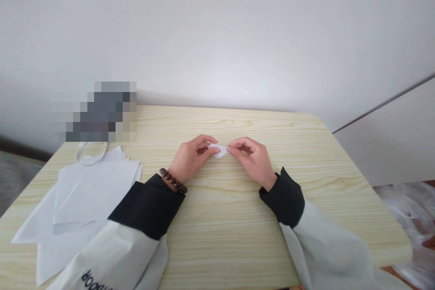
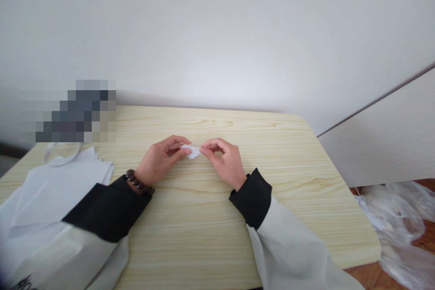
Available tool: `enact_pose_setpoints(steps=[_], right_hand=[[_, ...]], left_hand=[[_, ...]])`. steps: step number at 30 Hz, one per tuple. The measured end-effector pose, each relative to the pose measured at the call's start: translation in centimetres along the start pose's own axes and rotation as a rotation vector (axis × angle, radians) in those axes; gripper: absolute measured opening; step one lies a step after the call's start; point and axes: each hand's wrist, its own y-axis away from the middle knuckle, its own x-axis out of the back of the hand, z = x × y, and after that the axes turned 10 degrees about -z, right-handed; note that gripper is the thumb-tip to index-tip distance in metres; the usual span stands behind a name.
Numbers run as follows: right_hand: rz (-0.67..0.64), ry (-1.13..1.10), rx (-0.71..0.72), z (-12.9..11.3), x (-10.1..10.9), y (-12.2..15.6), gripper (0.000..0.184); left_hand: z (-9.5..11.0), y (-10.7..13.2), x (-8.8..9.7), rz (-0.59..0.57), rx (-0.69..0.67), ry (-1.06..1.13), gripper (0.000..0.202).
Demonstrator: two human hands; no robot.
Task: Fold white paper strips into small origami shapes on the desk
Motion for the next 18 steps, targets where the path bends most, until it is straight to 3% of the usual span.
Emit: enact_pose_setpoints(steps=[8, 18], right_hand=[[-0.011, 0.195, 0.117, -0.6, -0.4, 0.1, 0.014], [-0.051, 0.112, 0.064, -1.1, -0.5, 0.0, 0.012]], left_hand=[[0.3, 0.1, 0.5, 0.021, 0.039, 0.116, 0.023], [0.3, 0.1, 0.5, -0.032, 0.018, 0.168, 0.024]])
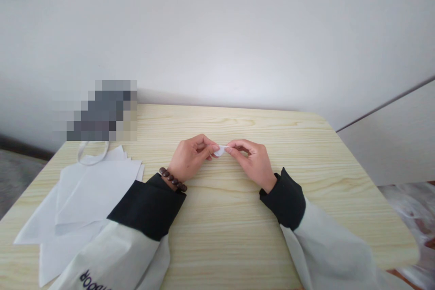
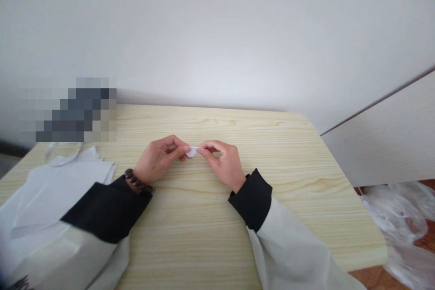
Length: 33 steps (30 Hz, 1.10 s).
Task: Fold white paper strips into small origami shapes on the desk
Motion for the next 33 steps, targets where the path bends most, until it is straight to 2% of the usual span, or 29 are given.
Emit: enact_pose_setpoints(steps=[10, 21, 33], right_hand=[[-0.004, -0.137, -0.034, 0.77, -0.02, -0.02, 0.015], [0.046, -0.067, -0.031, 0.58, 0.02, 0.13, 0.01], [-0.007, -0.031, 0.002, 0.4, 0.24, 0.05, 0.014]], left_hand=[[0.22, 0.13, 0.07, 0.019, -0.007, -0.096, 0.028], [-0.19, 0.1, 0.3, 0.02, 0.001, -0.184, 0.028], [0.21, 0.19, 0.36, 0.013, -0.022, -0.181, 0.025]])
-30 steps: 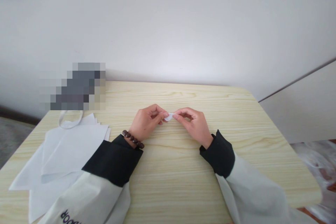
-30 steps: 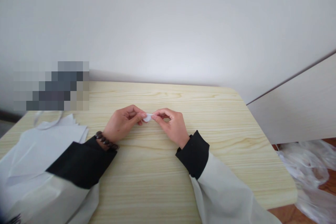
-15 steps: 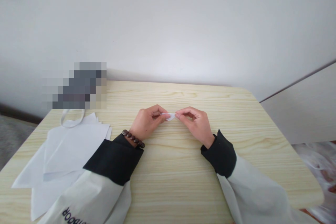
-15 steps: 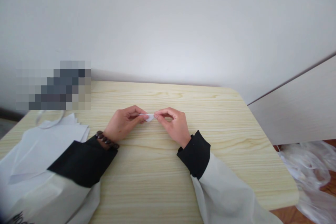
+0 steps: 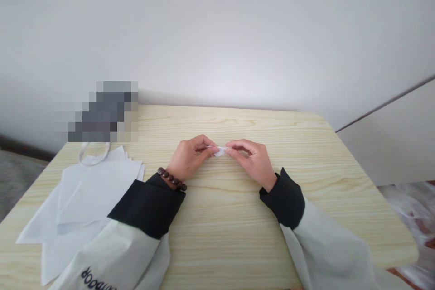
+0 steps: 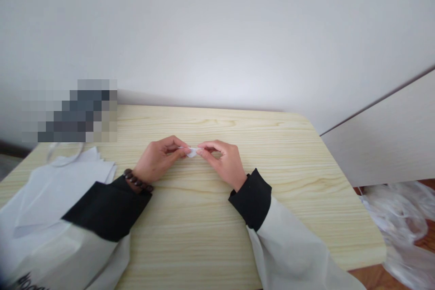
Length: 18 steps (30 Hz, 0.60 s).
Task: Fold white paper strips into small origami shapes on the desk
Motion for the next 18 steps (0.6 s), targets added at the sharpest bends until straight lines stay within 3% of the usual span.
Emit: enact_pose_setpoints(steps=[18], right_hand=[[0.013, 0.203, 0.101, -0.63, -0.24, -0.06, 0.013]], left_hand=[[0.21, 0.06, -0.09, 0.035, -0.054, -0.084, 0.019]])
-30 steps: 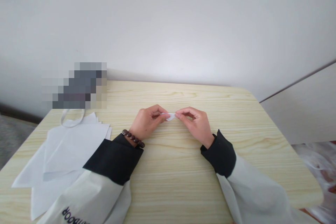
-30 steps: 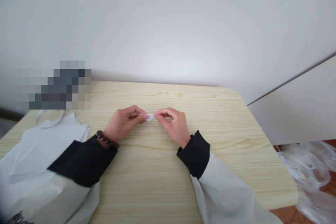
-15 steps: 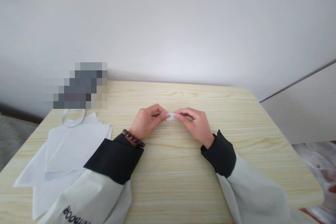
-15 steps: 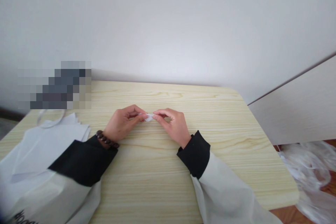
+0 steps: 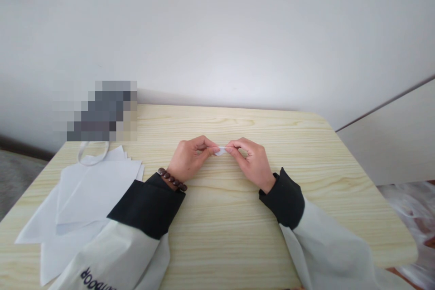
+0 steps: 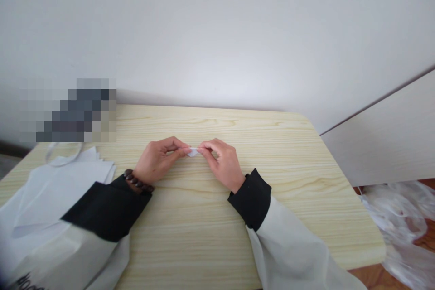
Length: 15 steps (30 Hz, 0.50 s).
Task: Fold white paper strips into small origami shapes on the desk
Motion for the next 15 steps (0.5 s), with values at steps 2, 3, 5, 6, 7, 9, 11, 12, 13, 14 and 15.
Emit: enact_pose_setpoints(steps=[2, 3, 5, 6, 7, 9, 11, 12, 13, 14, 15], right_hand=[[0.018, 0.008, 0.006, -0.11, 0.0, -0.01, 0.013], [0.024, 0.008, 0.006, -0.15, 0.0, -0.01, 0.013], [0.031, 0.001, 0.005, -0.15, 0.0, 0.0, 0.013], [0.034, -0.007, 0.001, -0.13, 0.0, 0.01, 0.013], [0.036, -0.019, -0.005, -0.08, -0.01, 0.03, 0.013], [0.037, -0.052, -0.024, 0.02, -0.03, 0.07, 0.012], [0.035, -0.089, -0.039, 0.09, -0.09, 0.11, 0.011], [0.034, -0.104, -0.04, 0.1, -0.12, 0.13, 0.011], [0.035, -0.113, -0.038, 0.1, -0.17, 0.15, 0.01], [0.035, -0.117, -0.031, 0.09, -0.22, 0.16, 0.01], [0.034, -0.117, -0.024, 0.08, -0.26, 0.17, 0.01]], left_hand=[[0.08, 0.03, 0.03, -0.001, 0.015, 0.029, 0.018], [0.12, 0.05, 0.04, -0.006, 0.029, 0.05, 0.018], [0.13, 0.05, 0.04, -0.022, 0.057, 0.093, 0.019], [0.09, 0.03, 0.02, -0.028, 0.068, 0.112, 0.02], [0.02, 0.01, -0.01, -0.032, 0.076, 0.128, 0.021], [-0.17, -0.06, -0.1, -0.037, 0.09, 0.15, 0.024], [-0.33, -0.11, -0.2, -0.038, 0.094, 0.152, 0.027], [-0.37, -0.12, -0.24, -0.038, 0.093, 0.141, 0.028], [-0.38, -0.13, -0.27, -0.036, 0.091, 0.125, 0.028], [-0.37, -0.12, -0.3, -0.033, 0.091, 0.107, 0.028], [-0.34, -0.12, -0.32, -0.03, 0.095, 0.094, 0.028]])
